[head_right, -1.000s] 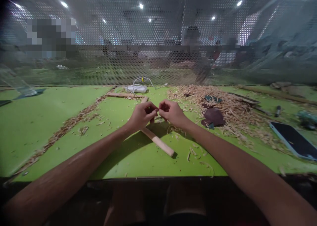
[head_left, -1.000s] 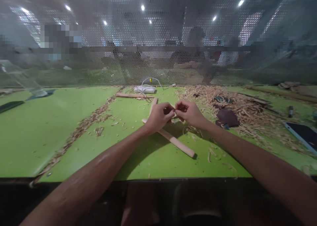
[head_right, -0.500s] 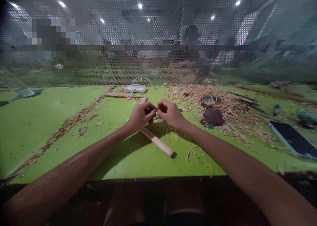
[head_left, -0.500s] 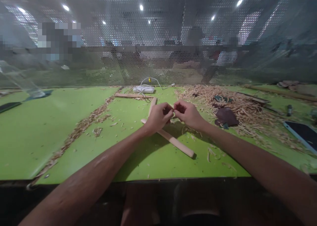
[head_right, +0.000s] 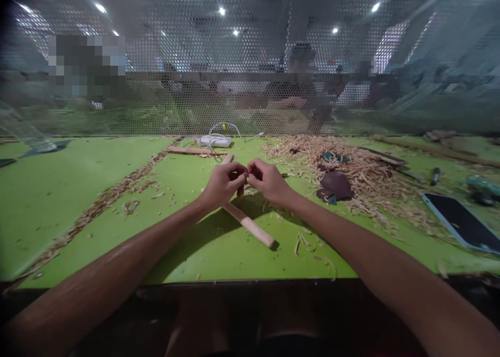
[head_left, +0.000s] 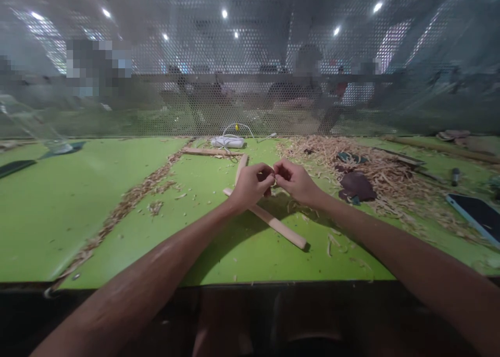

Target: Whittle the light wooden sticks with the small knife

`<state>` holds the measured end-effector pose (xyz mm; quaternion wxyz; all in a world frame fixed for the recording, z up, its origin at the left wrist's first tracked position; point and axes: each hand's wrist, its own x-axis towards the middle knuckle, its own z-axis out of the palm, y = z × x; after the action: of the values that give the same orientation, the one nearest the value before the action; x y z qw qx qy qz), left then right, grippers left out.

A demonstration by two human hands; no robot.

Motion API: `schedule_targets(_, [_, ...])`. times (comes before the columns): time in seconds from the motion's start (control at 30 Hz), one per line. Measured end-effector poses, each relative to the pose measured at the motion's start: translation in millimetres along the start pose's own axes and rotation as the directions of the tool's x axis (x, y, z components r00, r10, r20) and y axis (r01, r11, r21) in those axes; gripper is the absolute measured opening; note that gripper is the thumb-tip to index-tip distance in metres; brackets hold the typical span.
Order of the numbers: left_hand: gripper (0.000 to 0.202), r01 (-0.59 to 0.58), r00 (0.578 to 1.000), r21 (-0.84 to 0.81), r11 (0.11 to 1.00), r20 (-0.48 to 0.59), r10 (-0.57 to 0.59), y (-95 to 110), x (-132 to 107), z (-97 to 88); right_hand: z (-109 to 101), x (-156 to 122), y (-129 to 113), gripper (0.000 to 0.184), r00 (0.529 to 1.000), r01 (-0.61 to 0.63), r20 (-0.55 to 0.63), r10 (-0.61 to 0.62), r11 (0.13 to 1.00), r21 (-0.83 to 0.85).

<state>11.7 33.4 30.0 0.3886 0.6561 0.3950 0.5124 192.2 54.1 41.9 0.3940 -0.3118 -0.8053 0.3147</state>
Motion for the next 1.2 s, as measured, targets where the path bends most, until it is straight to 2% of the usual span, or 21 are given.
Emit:
schedule_targets(0.17, [0.011, 0.034, 0.999, -0.043, 0.998, 0.008, -0.033, 2.8, 0.7, 1.5, 0.4, 0.2, 2.6, 0.011, 1.0, 0.007, -0.011, -0.008, 0.999, -0.053])
schedule_targets(0.33, [0.014, 0.118, 0.993, -0.089, 0.989, 0.038, -0.115, 6.2, 2.2, 1.8, -1.4, 0.1, 3.4, 0.009, 1.0, 0.006, 0.007, -0.005, 0.997, -0.083])
schedule_targets(0.53, [0.017, 0.173, 0.985, -0.06, 0.983, 0.032, -0.171, 5.0, 2.3, 2.9, -2.8, 1.0, 7.1, 0.009, 1.0, 0.013, 0.023, -0.01, 0.993, -0.115])
schedule_targets(0.93, [0.021, 0.288, 0.957, 0.029, 0.957, 0.027, -0.288, 9.5, -3.6, 3.9, -1.1, 0.9, 14.0, 0.007, 0.99, 0.042, 0.138, -0.013, 0.978, -0.204])
schedule_targets(1.2, [0.033, 0.362, 0.932, -0.056, 0.93, 0.049, -0.36, 7.7, -3.4, 8.2, 2.2, -2.2, 12.5, 0.015, 0.998, 0.036, 0.066, -0.019, 0.964, -0.263])
